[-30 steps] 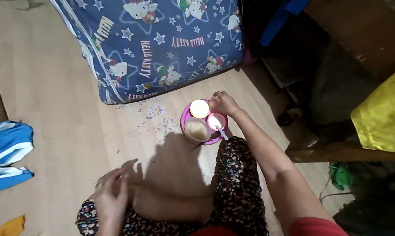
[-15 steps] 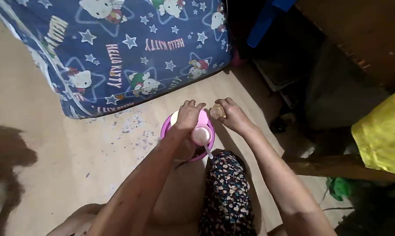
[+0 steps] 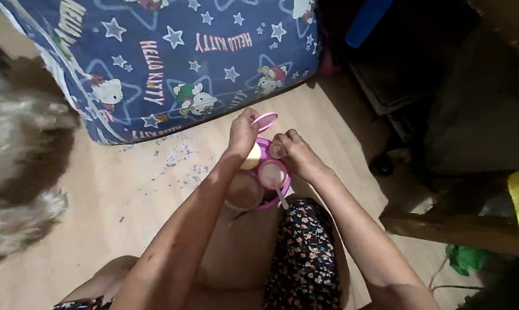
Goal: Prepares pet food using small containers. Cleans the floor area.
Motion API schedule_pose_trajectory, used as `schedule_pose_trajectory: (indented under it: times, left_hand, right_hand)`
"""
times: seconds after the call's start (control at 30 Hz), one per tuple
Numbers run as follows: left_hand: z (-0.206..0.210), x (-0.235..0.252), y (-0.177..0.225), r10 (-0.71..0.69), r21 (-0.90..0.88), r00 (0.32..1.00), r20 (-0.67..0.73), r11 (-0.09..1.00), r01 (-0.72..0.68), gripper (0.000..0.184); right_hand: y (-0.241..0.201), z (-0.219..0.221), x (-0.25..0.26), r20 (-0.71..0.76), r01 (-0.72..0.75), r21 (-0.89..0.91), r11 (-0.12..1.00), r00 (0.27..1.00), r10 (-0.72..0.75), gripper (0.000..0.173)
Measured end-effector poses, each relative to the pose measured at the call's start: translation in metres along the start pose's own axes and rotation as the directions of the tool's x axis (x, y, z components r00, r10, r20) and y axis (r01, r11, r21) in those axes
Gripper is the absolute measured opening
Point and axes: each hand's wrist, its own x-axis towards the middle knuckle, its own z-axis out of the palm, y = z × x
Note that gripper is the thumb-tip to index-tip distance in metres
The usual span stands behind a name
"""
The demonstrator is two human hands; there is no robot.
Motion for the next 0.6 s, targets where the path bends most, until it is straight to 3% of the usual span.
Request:
schedule_pose_trajectory:
  times: [0.2, 0.33, 0.5, 0.6]
  left_hand:
    - [-0.026, -0.039, -0.007, 0.024, -0.233, 0.975, -0.219, 0.970, -0.076, 0.027]
    - [-0.059, -0.126, -0.038, 0.068, -0.296, 0.926, -0.371, 0.937, -0.187, 0.029]
    - [-0.081, -0.244, -0.103, -0.154, -0.389, 0.869, -0.470, 0.920, -0.047, 0.025]
    - [-0.090, -0.291, -0.125, -0.270, -0.396, 0.835, -0.479, 0.916, 0.069, 0.021]
  right_hand:
    - [0.004, 0.020, 0.023, 0.110, 0.016, -0.011, 1.000, 0.994, -0.015, 0.039]
    - [0.003, 0.023, 0.034, 0.178, 0.010, -0.025, 1.000, 0.984, -0.006, 0.041]
    - [-0.002, 0.017, 0.045, 0.260, 0.033, -0.070, 0.997, 0.965, -0.014, 0.040]
    - [0.000, 0.012, 0.048, 0.299, 0.046, -0.076, 0.996, 0.954, -0.022, 0.039]
